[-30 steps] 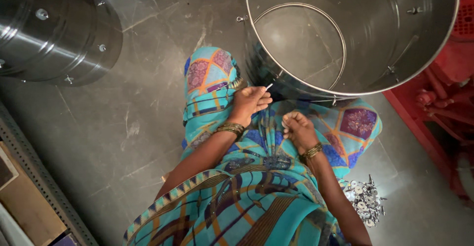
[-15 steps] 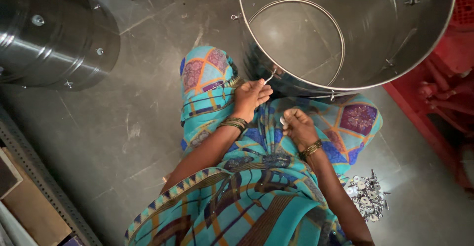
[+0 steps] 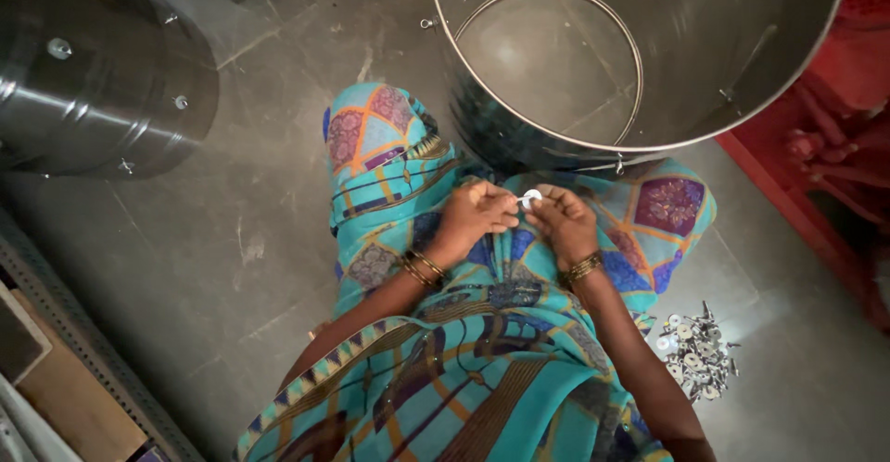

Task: The person sits on the floor and assembles a large cylindrical metal container by hand. They insert bolts into pre-drilled holes along the rim of the container and secure them with washers and nuts. The person repeatedly reaches for fasteners from a pile on the floor and tightens them onto the container.

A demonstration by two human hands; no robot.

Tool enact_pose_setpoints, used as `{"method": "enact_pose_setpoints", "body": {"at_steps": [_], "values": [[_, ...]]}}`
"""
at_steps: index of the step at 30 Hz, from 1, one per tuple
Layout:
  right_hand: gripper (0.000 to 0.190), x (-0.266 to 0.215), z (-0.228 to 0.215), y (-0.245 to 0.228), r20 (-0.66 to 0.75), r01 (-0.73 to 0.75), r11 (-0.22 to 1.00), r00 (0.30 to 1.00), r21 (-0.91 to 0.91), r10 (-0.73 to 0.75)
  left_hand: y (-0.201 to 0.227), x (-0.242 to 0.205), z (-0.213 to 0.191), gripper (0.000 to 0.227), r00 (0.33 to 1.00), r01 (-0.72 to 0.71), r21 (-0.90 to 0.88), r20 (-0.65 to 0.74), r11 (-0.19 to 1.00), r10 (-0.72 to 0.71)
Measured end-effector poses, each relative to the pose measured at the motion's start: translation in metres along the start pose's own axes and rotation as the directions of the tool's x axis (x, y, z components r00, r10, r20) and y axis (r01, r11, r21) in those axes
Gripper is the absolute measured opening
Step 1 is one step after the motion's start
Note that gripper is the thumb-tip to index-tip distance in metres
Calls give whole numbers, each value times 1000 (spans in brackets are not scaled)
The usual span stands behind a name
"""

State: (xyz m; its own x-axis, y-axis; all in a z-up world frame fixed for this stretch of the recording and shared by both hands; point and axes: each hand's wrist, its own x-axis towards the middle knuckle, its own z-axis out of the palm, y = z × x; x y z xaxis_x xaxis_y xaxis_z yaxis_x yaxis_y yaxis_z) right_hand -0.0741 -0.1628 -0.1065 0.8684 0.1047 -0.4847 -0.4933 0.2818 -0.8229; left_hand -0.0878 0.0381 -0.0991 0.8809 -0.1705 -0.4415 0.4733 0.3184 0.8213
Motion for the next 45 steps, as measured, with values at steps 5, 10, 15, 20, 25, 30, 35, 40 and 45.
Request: {"method": "enact_pose_setpoints", "body": {"at_steps": [5, 10, 15, 20, 25, 30, 35, 40, 45], "values": [[19, 1, -6, 10, -3, 49, 998, 999, -32, -49, -2, -3, 12, 19, 989, -126, 212, -48, 969, 139], [14, 0, -13, 17, 3, 32, 999, 999, -20, -32, 14, -10, 22, 20, 975, -164, 424, -70, 890, 213], [12, -3, -7, 10, 25, -61, 997, 998, 39, 60, 25, -17, 29, 21, 939, -281, 496, -36, 822, 342], [11, 0, -7, 13, 83, -67, 994, 995, 91, 59, 33, -20, 36, 20, 912, -326, 625, 9, 709, 411], [11, -3, -7, 11, 36, -45, 998, 998, 40, 43, 39, -27, 38, 21, 920, -324, 632, 39, 704, 389], [14, -6, -3, 5, 51, -39, 999, 998, 9, 38, 35, -25, 32, 19, 896, -357, 698, 68, 621, 439], [17, -3, -8, 16, 142, 22, 1000, 990, -22, -19, 18, -18, 22, 19, 898, -304, 749, 20, 589, 439], [24, -1, -9, 22, 202, 79, 993, 978, -82, -61, -27, 9, -1, 21, 989, -129, 198, -47, 972, 140], [23, -2, -5, 10, 121, 57, 998, 991, -2, -56, -52, 41, -25, 25, 994, 21, -256, -96, 966, -47]]}}
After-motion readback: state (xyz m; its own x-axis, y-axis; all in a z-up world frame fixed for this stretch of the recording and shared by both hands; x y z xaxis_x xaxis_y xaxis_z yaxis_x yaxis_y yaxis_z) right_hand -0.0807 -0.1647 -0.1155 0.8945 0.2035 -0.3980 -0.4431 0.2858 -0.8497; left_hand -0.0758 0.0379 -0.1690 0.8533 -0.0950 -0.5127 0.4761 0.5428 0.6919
